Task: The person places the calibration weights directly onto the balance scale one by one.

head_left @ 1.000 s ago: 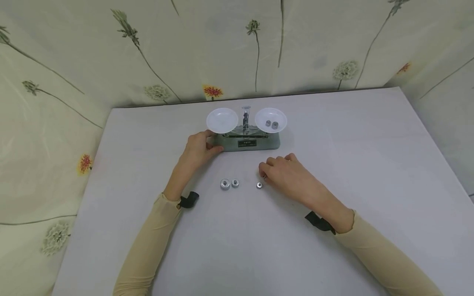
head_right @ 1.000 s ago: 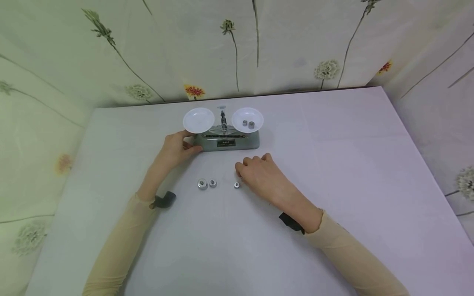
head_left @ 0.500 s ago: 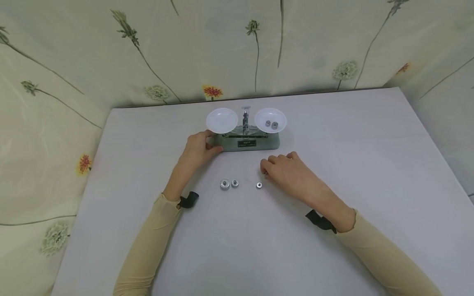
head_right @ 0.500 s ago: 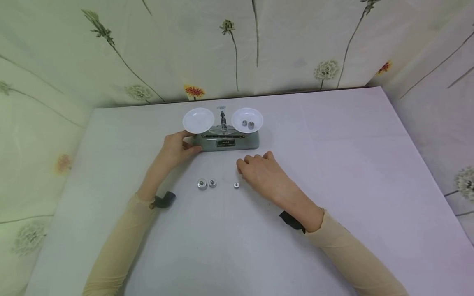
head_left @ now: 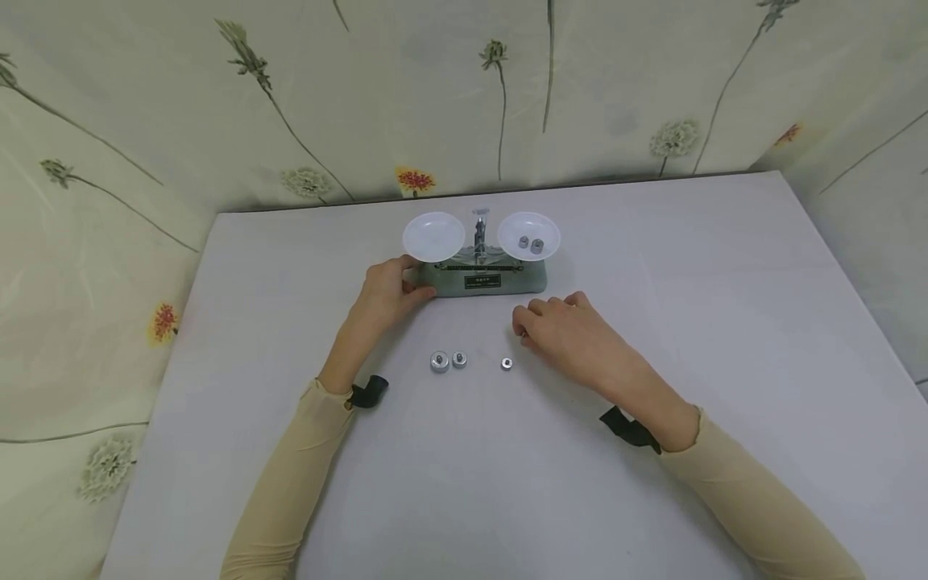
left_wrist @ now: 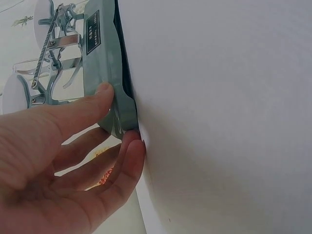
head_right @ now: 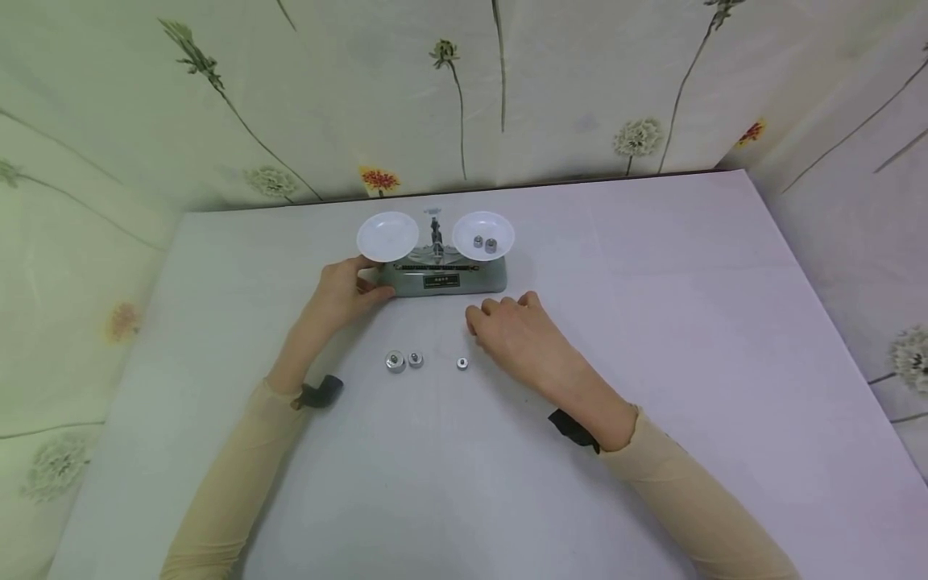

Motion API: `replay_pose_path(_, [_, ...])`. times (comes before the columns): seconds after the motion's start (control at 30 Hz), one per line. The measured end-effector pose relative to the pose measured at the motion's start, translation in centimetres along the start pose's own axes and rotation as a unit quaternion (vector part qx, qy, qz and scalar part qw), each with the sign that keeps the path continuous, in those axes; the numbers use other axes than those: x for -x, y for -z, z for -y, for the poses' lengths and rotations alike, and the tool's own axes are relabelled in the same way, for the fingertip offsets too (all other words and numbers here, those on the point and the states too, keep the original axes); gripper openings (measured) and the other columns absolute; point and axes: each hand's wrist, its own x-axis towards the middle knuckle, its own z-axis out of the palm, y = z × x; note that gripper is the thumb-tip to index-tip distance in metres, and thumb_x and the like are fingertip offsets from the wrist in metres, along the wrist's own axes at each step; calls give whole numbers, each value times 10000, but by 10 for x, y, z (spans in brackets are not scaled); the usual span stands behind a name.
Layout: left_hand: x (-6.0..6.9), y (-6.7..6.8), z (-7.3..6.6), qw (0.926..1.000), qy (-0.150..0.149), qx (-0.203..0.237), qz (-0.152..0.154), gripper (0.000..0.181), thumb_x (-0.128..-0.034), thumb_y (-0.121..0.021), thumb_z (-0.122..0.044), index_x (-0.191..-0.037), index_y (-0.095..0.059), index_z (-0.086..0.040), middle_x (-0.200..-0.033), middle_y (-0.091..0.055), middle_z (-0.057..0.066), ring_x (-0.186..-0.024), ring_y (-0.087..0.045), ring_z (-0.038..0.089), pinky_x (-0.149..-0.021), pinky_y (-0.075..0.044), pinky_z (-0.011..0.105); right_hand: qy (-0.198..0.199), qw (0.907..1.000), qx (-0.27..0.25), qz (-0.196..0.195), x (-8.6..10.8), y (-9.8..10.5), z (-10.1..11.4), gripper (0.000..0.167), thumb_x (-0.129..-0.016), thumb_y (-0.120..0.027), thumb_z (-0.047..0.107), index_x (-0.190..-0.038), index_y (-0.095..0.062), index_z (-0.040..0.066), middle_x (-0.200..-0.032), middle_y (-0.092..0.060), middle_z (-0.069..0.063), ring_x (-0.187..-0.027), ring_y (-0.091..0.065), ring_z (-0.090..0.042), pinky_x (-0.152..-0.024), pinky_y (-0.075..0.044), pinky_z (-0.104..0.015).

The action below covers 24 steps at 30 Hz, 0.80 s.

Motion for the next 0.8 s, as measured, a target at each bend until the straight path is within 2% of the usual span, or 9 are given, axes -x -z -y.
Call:
replay_pose_path(0.23, [1, 0, -2, 9999, 79, -80, -4, 559, -995, -797, -236, -1476, -612, -21, -1229, -757, 201, -987, -731, 290, -820, -582, 381, -45, 9999, -36, -90, 0, 4, -4, 95, -998, -775, 141, -1059, -703, 128, -980, -761, -59, -863, -705, -278, -916, -542, -582])
replay_pose_path(0.5, [2, 0, -3, 9999, 71, -81, -16, 552, -997, -796, -236, -1477, -617, -29, -1232, -754, 191, -983, -716, 281, -812, -569, 366, -219, 9996, -167, -73, 1, 12, -10, 108, -1003, -770, 139, -1099, -721, 123, -1019, -771, -65, -922, -723, -281, -944, -534, -596])
replay_pose_path(0.8, [1, -1, -1, 10000, 16, -55, -46, 554, -997, -795, -235, -1478, -615, -26, -1216, -755, 190, -966, -708, 277, -802, -562, 358, -248, 9989, -195, -333, 2, 23, -21, 114, -1009, -761, 134, -1107, -704, 123, -948, -727, -43, -879, -699, -284, -917, -513, -590])
